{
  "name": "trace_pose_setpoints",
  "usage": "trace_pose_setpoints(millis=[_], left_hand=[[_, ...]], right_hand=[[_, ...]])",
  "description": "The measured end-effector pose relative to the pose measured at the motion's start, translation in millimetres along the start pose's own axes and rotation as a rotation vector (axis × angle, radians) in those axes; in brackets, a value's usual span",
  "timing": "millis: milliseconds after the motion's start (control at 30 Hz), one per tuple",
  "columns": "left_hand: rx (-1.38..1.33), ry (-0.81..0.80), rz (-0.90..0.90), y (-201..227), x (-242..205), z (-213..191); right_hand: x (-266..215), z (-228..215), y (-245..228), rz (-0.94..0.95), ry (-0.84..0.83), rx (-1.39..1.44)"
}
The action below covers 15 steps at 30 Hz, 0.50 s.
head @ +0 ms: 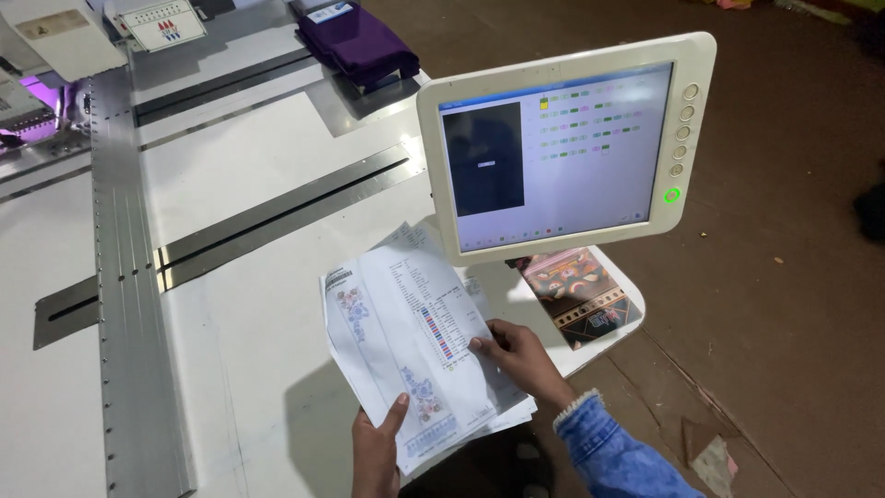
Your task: Operating an industrial embroidery machine's touch screen control panel while referencing a printed pattern sheet.
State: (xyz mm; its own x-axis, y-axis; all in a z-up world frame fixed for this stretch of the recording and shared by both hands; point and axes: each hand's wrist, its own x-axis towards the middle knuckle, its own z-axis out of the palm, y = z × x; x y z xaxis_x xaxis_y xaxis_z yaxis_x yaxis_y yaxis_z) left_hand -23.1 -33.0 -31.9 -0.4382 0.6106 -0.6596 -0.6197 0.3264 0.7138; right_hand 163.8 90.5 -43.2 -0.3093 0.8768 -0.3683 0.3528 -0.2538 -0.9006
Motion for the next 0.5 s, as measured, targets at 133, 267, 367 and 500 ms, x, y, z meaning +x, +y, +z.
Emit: trace_pose_setpoints(millis=[133, 267, 367, 500], left_hand=[[0.084, 0.074, 0.039, -2.1, 10.6, -10.2], [0.064, 0.134, 0.052, -3.8, 19.8, -22.9], [0.066, 0.147, 0.07, -1.7, 19.7, -27.2], [0.037, 0.136, 0.066, 2.2, 18.8, -27.4]], right_hand=[[9.4, -8.1, 2.1, -0.191, 0.157, -0.289], [20.4, -25.3, -8.7, -0.305, 0.356, -0.687], [32.6, -34.7, -2.5, -0.4, 0.437, -0.877], [41.3, -38.1, 1.0, -0.418, 0.476, -0.971]])
